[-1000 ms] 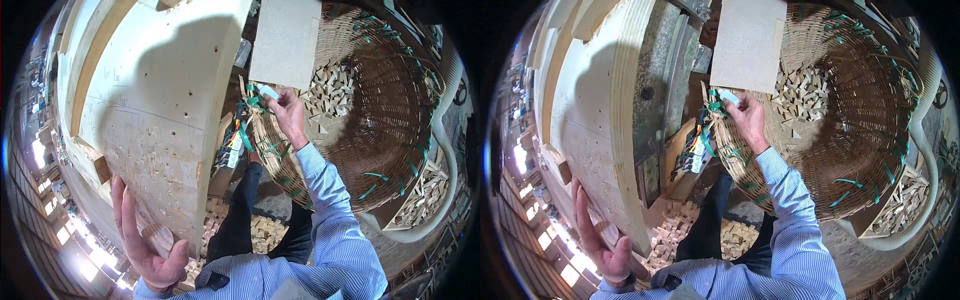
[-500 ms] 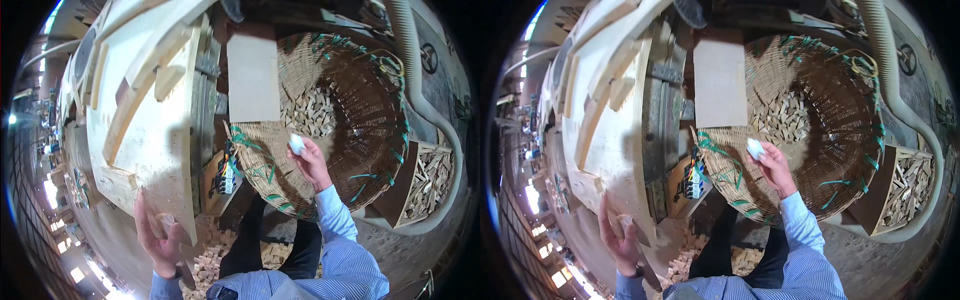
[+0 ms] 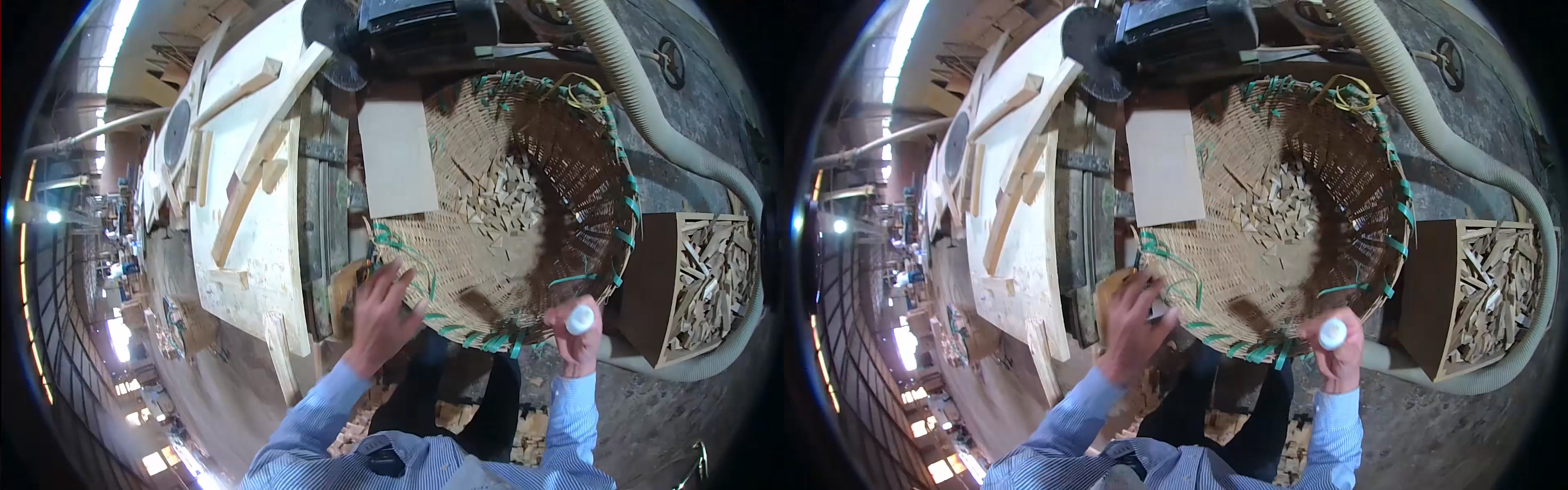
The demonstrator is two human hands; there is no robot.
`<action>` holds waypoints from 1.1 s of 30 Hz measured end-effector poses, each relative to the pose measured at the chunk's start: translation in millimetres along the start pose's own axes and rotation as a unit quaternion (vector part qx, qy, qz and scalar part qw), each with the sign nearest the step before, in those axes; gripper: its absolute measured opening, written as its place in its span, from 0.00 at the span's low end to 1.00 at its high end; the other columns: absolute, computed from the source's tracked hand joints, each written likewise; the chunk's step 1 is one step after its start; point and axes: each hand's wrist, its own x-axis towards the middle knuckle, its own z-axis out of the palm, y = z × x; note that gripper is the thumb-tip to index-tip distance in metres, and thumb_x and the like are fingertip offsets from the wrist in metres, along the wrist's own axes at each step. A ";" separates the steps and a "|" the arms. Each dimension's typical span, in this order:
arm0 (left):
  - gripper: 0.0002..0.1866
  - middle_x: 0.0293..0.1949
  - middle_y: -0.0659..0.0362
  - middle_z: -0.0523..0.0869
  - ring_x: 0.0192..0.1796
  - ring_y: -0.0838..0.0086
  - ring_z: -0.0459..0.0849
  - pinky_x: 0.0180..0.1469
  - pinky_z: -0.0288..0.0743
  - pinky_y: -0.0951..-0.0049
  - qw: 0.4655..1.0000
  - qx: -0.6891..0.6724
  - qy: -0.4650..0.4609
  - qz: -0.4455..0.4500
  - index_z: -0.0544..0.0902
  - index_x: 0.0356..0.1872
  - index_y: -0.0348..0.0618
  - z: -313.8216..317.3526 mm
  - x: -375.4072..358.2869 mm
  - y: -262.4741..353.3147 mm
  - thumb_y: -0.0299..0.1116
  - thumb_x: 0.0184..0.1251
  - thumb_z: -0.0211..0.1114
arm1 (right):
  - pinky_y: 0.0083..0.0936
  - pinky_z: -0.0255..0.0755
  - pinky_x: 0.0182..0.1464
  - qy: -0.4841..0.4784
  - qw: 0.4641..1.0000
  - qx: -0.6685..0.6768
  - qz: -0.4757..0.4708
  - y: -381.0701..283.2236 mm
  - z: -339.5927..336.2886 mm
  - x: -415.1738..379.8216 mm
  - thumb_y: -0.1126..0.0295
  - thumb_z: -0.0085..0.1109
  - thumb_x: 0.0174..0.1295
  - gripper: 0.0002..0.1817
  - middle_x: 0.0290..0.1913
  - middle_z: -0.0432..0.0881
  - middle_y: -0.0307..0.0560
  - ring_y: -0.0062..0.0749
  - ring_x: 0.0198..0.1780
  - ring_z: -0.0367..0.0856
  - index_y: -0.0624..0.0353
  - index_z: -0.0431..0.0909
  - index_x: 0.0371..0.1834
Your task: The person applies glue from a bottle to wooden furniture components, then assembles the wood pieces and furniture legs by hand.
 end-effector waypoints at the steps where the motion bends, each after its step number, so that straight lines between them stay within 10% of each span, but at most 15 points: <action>1: 0.32 0.69 0.39 0.78 0.70 0.45 0.77 0.71 0.69 0.50 1.000 0.001 0.006 0.015 0.82 0.65 0.38 35.1 12.9 -12.3 0.41 0.61 0.79 | 0.41 0.82 0.47 0.006 1.000 0.003 -0.010 -5.6 -7.9 -9.7 0.49 0.84 0.54 0.33 0.40 0.89 0.53 0.44 0.43 0.89 0.61 0.78 0.50; 8: 0.43 0.80 0.34 0.63 0.82 0.39 0.57 0.80 0.47 0.34 0.989 0.118 -0.076 -0.042 0.71 0.77 0.39 182.2 144.6 -99.8 0.57 0.68 0.69 | 0.38 0.68 0.48 0.058 0.996 0.034 -0.060 -28.2 -49.9 -62.2 0.49 0.82 0.57 0.31 0.41 0.79 0.39 0.32 0.40 0.79 0.51 0.71 0.52; 16: 0.51 0.85 0.43 0.55 0.87 0.41 0.44 0.82 0.28 0.27 0.948 0.218 -0.155 -0.170 0.58 0.85 0.42 207.4 245.7 -158.7 0.70 0.72 0.55 | 0.32 0.64 0.42 0.080 0.992 0.031 -0.096 -20.0 -79.8 -81.9 0.49 0.82 0.56 0.31 0.36 0.77 0.35 0.28 0.36 0.76 0.48 0.71 0.50; 33: 0.52 0.83 0.42 0.60 0.86 0.41 0.49 0.81 0.32 0.27 0.963 0.229 -0.089 -0.108 0.59 0.84 0.41 194.6 251.8 -157.3 0.69 0.71 0.59 | 0.31 0.66 0.37 0.127 0.990 0.005 -0.055 10.1 -79.9 -57.4 0.49 0.81 0.59 0.29 0.32 0.78 0.38 0.28 0.33 0.76 0.52 0.71 0.48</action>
